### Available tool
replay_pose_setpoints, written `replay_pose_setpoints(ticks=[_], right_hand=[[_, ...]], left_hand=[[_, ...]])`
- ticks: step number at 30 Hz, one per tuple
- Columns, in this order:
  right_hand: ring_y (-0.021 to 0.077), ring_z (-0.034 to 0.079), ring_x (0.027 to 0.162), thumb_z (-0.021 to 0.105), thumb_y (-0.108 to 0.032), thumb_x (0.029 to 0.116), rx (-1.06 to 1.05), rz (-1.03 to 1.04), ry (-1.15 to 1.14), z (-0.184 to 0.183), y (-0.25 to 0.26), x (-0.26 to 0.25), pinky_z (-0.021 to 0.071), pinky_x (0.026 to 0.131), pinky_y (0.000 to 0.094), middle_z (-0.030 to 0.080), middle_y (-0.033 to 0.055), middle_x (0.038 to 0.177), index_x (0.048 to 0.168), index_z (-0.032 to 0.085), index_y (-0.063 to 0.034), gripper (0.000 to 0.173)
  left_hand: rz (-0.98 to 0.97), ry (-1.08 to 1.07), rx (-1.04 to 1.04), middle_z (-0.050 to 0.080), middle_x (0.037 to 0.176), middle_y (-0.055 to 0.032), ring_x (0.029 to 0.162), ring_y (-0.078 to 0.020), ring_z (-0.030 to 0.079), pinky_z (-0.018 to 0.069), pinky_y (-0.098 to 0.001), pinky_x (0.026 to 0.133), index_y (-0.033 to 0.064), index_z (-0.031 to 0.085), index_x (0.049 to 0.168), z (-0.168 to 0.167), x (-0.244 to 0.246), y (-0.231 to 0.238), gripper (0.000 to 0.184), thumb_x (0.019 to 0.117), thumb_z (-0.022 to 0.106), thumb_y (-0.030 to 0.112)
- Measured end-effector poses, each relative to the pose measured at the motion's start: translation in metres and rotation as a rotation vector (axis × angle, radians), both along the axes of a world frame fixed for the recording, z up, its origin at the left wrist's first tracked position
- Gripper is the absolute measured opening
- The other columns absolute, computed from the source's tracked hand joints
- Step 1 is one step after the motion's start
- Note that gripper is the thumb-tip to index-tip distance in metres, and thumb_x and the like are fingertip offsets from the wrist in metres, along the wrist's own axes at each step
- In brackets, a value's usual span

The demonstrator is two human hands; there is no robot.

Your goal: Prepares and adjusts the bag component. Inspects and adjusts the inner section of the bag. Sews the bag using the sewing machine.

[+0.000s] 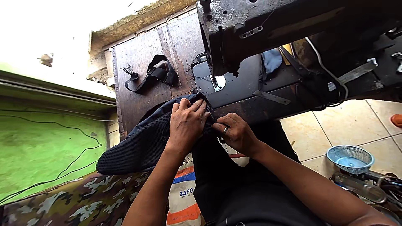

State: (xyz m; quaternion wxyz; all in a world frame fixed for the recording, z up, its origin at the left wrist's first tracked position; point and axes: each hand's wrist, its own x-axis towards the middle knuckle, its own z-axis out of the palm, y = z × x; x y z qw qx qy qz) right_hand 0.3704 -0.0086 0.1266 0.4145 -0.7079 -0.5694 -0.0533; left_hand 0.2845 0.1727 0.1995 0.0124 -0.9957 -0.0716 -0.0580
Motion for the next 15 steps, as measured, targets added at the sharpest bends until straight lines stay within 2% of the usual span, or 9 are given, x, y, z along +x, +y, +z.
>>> replay_pose_setpoints(ticks=[6, 9, 11, 13, 15], right_hand=[[0.0213, 0.066, 0.100, 0.059, -0.012, 0.1003, -0.019, 0.001, 0.012, 0.001, 0.000, -0.001, 0.0532, 0.086, 0.0331, 0.072, 0.0085, 0.102, 0.105, 0.079, -0.0124, 0.020], [0.0276, 0.061, 0.121, 0.058, -0.012, 0.1000, -0.096, -0.024, -0.030, 0.005, 0.000, -0.003, 0.0526, 0.097, 0.0396, 0.067, 0.0133, 0.123, 0.107, 0.078, -0.0168, 0.022], [0.0282, 0.056, 0.131, 0.055, -0.009, 0.0996, -0.188, -0.057, -0.097, 0.008, 0.001, -0.007, 0.0484, 0.100, 0.0426, 0.061, 0.0122, 0.140, 0.111, 0.077, -0.0200, 0.027], [0.0267, 0.056, 0.133, 0.053, -0.010, 0.1008, -0.278, -0.097, -0.145, 0.011, 0.002, -0.010, 0.0467, 0.101, 0.0433, 0.058, 0.0105, 0.147, 0.114, 0.075, -0.0221, 0.028], [0.0278, 0.057, 0.132, 0.053, -0.010, 0.1010, -0.326, -0.117, -0.166, 0.015, 0.003, -0.012, 0.0470, 0.100, 0.0446, 0.058, 0.0125, 0.146, 0.116, 0.075, -0.0229, 0.029]], left_hand=[[0.039, 0.058, -0.032, 0.070, 0.129, -0.0014, 0.103, -0.0298, 0.062, 0.0449, -0.0478, 0.080, 0.0179, 0.075, 0.125, 0.003, 0.007, 0.000, 0.040, 0.1009, 0.058, 0.044], [0.056, 0.076, -0.045, 0.069, 0.130, -0.0015, 0.104, -0.0299, 0.061, 0.0446, -0.0479, 0.080, 0.0179, 0.074, 0.127, 0.005, 0.008, -0.001, 0.040, 0.0993, 0.061, 0.044], [0.061, 0.085, -0.048, 0.068, 0.130, -0.0020, 0.105, -0.0307, 0.061, 0.0449, -0.0488, 0.081, 0.0178, 0.074, 0.127, 0.005, 0.009, -0.002, 0.039, 0.0985, 0.062, 0.041], [0.060, 0.092, -0.040, 0.068, 0.131, -0.0016, 0.105, -0.0300, 0.061, 0.0448, -0.0482, 0.080, 0.0188, 0.073, 0.128, 0.005, 0.009, -0.001, 0.039, 0.0987, 0.061, 0.043], [0.067, 0.092, -0.038, 0.067, 0.132, -0.0009, 0.105, -0.0295, 0.061, 0.0445, -0.0479, 0.080, 0.0193, 0.072, 0.129, 0.005, 0.009, -0.001, 0.040, 0.0990, 0.060, 0.044]])
